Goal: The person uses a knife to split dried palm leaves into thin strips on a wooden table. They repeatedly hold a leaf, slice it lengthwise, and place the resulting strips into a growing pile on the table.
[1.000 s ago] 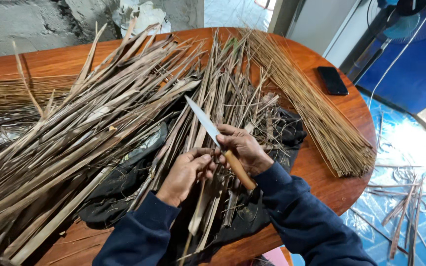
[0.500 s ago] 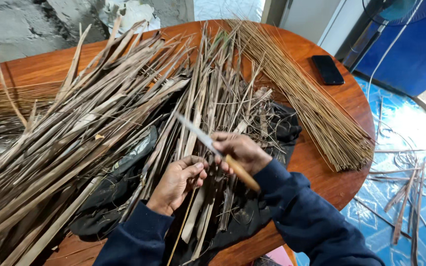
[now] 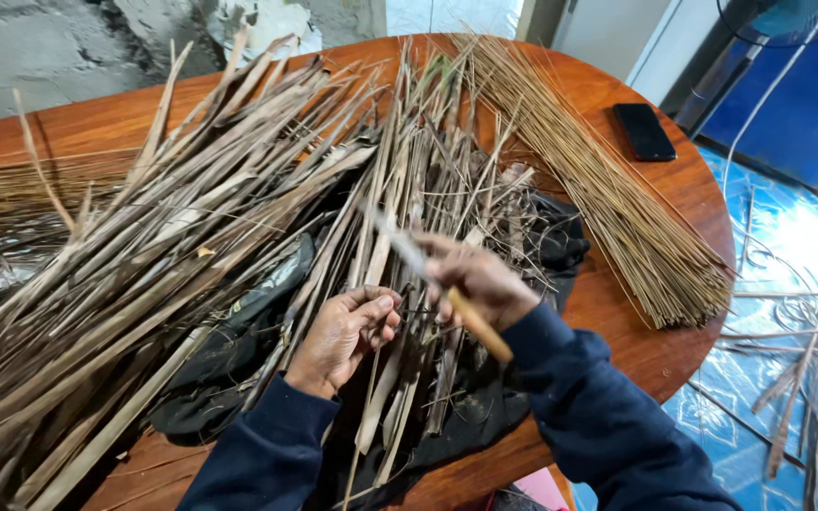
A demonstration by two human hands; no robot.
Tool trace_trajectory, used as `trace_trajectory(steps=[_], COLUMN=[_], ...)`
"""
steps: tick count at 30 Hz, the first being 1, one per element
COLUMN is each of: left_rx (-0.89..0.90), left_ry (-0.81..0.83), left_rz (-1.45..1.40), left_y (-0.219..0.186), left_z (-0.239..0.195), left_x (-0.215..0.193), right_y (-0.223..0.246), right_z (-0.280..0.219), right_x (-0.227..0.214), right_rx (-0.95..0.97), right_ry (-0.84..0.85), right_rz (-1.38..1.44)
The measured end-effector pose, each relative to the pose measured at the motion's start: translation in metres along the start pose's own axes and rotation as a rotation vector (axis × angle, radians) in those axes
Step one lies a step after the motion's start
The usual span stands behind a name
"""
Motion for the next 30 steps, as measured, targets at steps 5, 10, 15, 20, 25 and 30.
trace_trajectory(steps=[5, 10, 15, 20, 25, 30], left_rx=[0.17, 0.295, 0.158, 0.092, 0.127, 0.192], left_ry=[-0.111, -0.131, -0.057, -0.047, -0.116, -0.189], left_rz=[0.177, 0.462, 0.336, 0.273, 0.171, 0.22], left_y=[-0.028, -0.045, -0.007, -0.005, -0.02, -0.028], left_z=[-0.007, -0.016, -0.005, -0.006, -0.003, 0.006], left_x=[-0.006, 0.011, 0.006, 0.006, -0.008, -0.022], right_y=[-0.031, -0.049, -0.026, 0.012, -0.006, -0.045], right_z=[-0.008, 0.012, 0.038, 0.027, -0.005, -0.005], right_x=[0.044, 0.011, -0.07, -0.072, 0.008, 0.034], right_rx=[0.087, 0.079, 0.011, -0.115, -0.002, 0.114], right_ry=[0.145, 0.17, -0.09, -0.14, 0.021, 0.159], right_rz=[0.07, 0.061, 0.009, 0.069, 0.028, 0.093])
Point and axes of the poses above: each hand's wrist, its own z-axis towards the middle knuckle, its own x-axis out of the palm, y = z × x, the point moved 10 cm from there along z, towards the middle knuckle, and after that the axes turned 2 degrees about y, right-handed, at the moved point
